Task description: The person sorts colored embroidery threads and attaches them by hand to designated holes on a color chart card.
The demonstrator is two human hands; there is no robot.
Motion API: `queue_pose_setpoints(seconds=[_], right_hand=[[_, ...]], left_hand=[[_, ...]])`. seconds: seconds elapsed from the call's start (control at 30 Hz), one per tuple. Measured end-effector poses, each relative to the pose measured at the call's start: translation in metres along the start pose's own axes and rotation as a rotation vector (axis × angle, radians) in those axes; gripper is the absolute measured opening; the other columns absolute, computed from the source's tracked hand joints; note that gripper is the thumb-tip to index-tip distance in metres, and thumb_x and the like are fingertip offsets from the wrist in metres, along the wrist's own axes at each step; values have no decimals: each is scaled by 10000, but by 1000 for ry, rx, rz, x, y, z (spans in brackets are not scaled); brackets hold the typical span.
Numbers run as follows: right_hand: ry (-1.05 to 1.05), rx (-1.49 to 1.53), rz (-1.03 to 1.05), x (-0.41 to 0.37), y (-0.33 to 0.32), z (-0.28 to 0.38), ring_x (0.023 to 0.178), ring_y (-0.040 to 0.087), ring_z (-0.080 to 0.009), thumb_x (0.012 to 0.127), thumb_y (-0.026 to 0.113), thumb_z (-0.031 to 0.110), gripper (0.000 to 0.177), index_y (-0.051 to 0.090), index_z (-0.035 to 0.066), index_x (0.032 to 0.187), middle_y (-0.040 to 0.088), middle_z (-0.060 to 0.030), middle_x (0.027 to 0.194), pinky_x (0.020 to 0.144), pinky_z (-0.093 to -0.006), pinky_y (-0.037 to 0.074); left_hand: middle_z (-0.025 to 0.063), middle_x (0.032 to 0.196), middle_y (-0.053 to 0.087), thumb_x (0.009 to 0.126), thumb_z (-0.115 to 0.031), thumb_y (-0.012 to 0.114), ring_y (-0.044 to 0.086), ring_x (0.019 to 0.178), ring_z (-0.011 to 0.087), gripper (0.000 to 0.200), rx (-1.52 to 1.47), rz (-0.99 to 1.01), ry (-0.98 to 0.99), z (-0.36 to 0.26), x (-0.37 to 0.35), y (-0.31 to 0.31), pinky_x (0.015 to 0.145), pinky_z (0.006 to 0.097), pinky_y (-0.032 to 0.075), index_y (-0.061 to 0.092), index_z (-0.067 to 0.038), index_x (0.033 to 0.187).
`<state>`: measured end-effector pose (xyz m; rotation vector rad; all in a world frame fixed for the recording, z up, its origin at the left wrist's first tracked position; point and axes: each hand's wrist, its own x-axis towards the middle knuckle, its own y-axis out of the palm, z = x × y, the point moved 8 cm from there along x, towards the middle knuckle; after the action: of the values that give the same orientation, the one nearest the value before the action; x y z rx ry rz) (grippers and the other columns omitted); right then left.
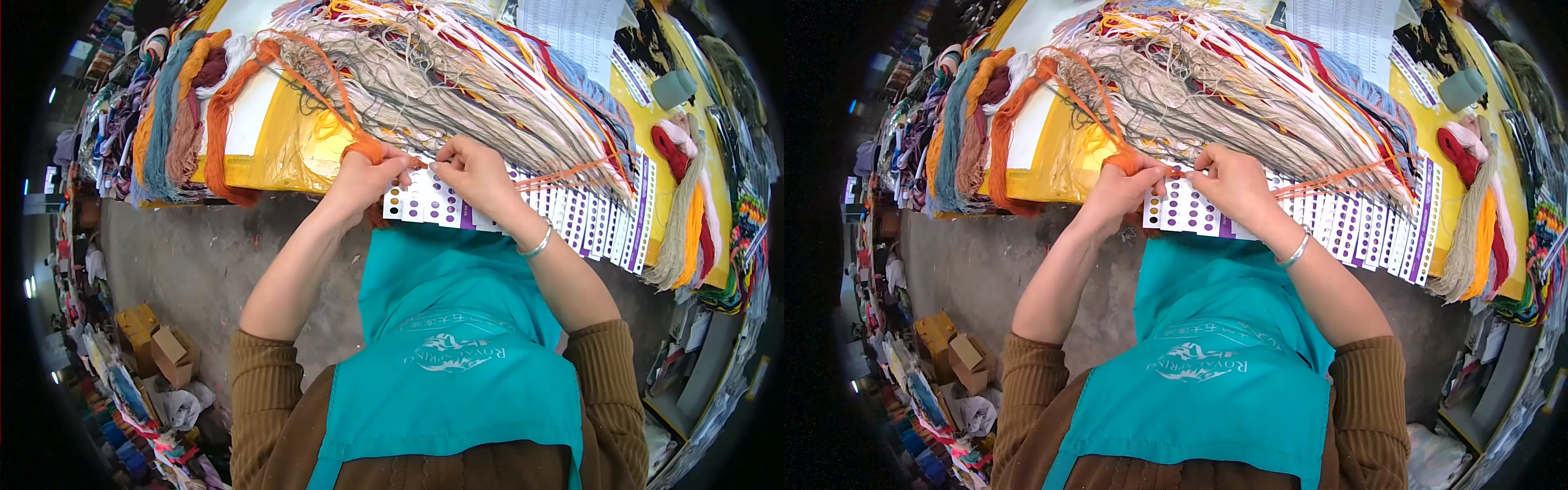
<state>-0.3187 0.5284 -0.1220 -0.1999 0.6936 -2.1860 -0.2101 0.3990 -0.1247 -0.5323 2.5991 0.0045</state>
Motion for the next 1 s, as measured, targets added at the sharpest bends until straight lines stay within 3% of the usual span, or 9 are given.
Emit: queue_pose_setpoints(seconds=[0.3, 0.47, 0.6, 0.7, 0.73, 0.8, 0.9, 0.97, 1.0], right_hand=[[72, 84, -8, 5, 5, -9, 636, 640, -206, 824, 704, 361, 340, 613, 44, 911, 656, -74, 697, 594, -338, 485], [64, 431, 127, 10, 10, -20, 647, 601, -114, 862, 689, 287, 358, 563, 2, 1039, 656, -64, 732, 584, -254, 460], [92, 268, 171, 10, 9, -21, 681, 631, -157, 846, 680, 382, 460, 549, 9, 1080, 659, -89, 756, 619, -292, 474], [122, 127, 182, 12, 13, -25, 710, 646, -226, 841, 639, 487, 530, 549, 34, 1101, 667, -111, 784, 665, -352, 484], [148, 58, 205, 8, 10, -19, 760, 645, -282, 842, 606, 475, 498, 551, 56, 1107, 659, -124, 802, 722, -396, 481], [132, 30, 224, 6, 4, -9, 786, 644, -295, 822, 611, 397, 447, 550, 58, 1106, 650, -129, 801, 740, -405, 479], [99, -64, 240, 4, 3, -4, 817, 639, -316, 784, 610, 298, 405, 549, 59, 1106, 641, -139, 805, 760, -422, 474], [75, -109, 231, 7, 3, -1, 825, 636, -328, 763, 612, 263, 402, 548, 61, 1105, 640, -145, 807, 766, -431, 472], [72, -115, 223, 6, 4, 0, 824, 636, -332, 757, 616, 257, 405, 549, 62, 1105, 641, -147, 808, 766, -434, 472]], left_hand=[[-32, 603, 530, 921, -196, 555, 337, 448, 13, 163, -268, 336, -156, 2, -5, 35, 398, 191, 223, 646, -66, 884], [-27, 604, 537, 873, -119, 587, 481, 545, 50, 119, 225, 246, 205, -2, 18, 42, 490, 228, 374, 668, -32, 886], [-58, 589, 483, 887, -117, 582, 422, 498, 31, 102, 392, 192, 432, -32, 13, 46, 444, 219, 325, 631, -67, 812], [-92, 561, 379, 911, -158, 567, 316, 436, 8, 198, -289, 453, -279, 0, 15, 30, 377, 201, 233, 527, -127, 719], [-111, 535, 301, 909, -202, 572, 235, 402, -5, 254, -447, 533, -247, 4, 23, 14, 358, 189, 143, 456, -172, 685], [-114, 532, 286, 930, -208, 543, 229, 395, 2, 293, -504, 476, -220, -4, 29, -42, 337, 184, 154, 414, -189, 667], [-113, 508, 270, 889, -184, 548, 203, 367, 19, 344, -526, 233, -147, -28, 47, -156, 320, 196, 165, 356, -209, 605], [-100, 490, 272, 874, -161, 528, 194, 357, 38, 332, -580, -218, -48, -61, 57, -244, 309, 209, 147, 357, -198, 592], [-74, 505, 351, 902, -204, 535, 217, 365, 49, 262, -636, -208, 56, -75, 69, -273, 328, 207, 165, 461, -169, 653]])
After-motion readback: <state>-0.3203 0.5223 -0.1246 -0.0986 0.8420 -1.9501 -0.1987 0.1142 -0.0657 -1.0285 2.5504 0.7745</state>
